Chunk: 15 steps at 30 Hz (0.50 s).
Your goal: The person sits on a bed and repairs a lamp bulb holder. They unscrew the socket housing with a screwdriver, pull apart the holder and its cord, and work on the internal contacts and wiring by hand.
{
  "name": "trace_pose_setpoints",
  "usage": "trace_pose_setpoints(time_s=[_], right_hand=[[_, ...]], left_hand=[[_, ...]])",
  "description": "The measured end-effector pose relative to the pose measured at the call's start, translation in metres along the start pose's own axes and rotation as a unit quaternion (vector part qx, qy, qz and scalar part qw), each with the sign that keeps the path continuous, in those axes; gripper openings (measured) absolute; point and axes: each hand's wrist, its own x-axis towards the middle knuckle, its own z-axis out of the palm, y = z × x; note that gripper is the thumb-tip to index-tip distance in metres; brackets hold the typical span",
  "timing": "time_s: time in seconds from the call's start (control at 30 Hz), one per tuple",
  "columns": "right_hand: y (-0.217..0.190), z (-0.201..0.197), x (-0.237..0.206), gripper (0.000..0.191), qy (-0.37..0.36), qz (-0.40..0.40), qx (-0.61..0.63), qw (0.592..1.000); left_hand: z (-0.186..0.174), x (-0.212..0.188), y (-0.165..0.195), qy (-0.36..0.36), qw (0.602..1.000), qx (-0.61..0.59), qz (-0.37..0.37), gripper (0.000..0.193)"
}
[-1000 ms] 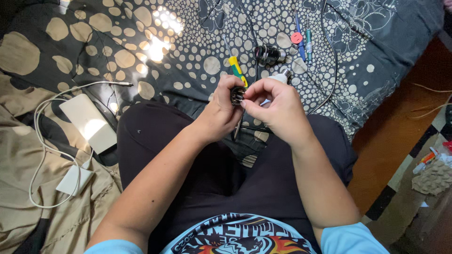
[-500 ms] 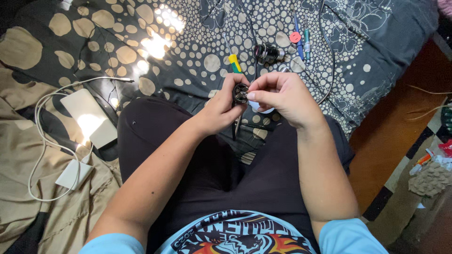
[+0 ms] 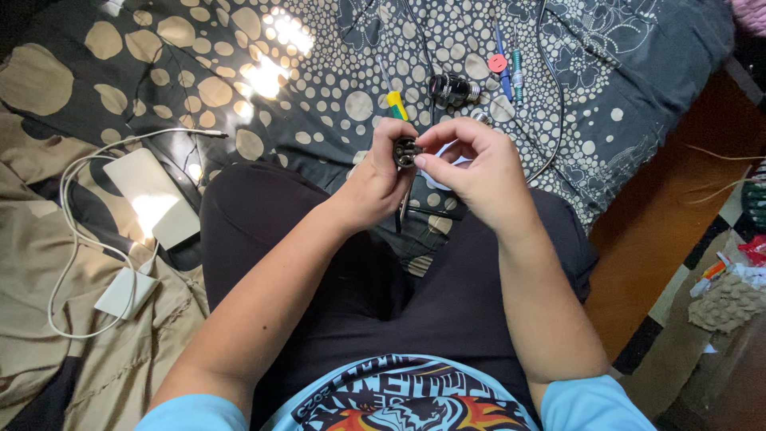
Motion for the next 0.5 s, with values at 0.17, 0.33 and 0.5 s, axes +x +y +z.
trace_pose_setpoints(time_s=[0.17, 0.33, 0.5], right_hand=[[-0.015, 0.018, -0.017, 0.014, 0.097, -0.092, -0.145, 0.98], [-0.018, 0.02, -0.02, 0.012, 0.09, -0.066, -0.135, 0.985], [-0.008, 0.009, -0.015, 0.013, 0.049, -0.061, -0.107, 0.991]], left_hand=[[0.006, 0.003, 0.001, 0.078, 0.99, 0.078, 0.088, 0.059], [0.008, 0.005, 0.005, 0.114, 0.979, 0.125, 0.112, 0.059], [0.007, 0.01, 0.005, 0.095, 0.979, 0.119, 0.134, 0.059]])
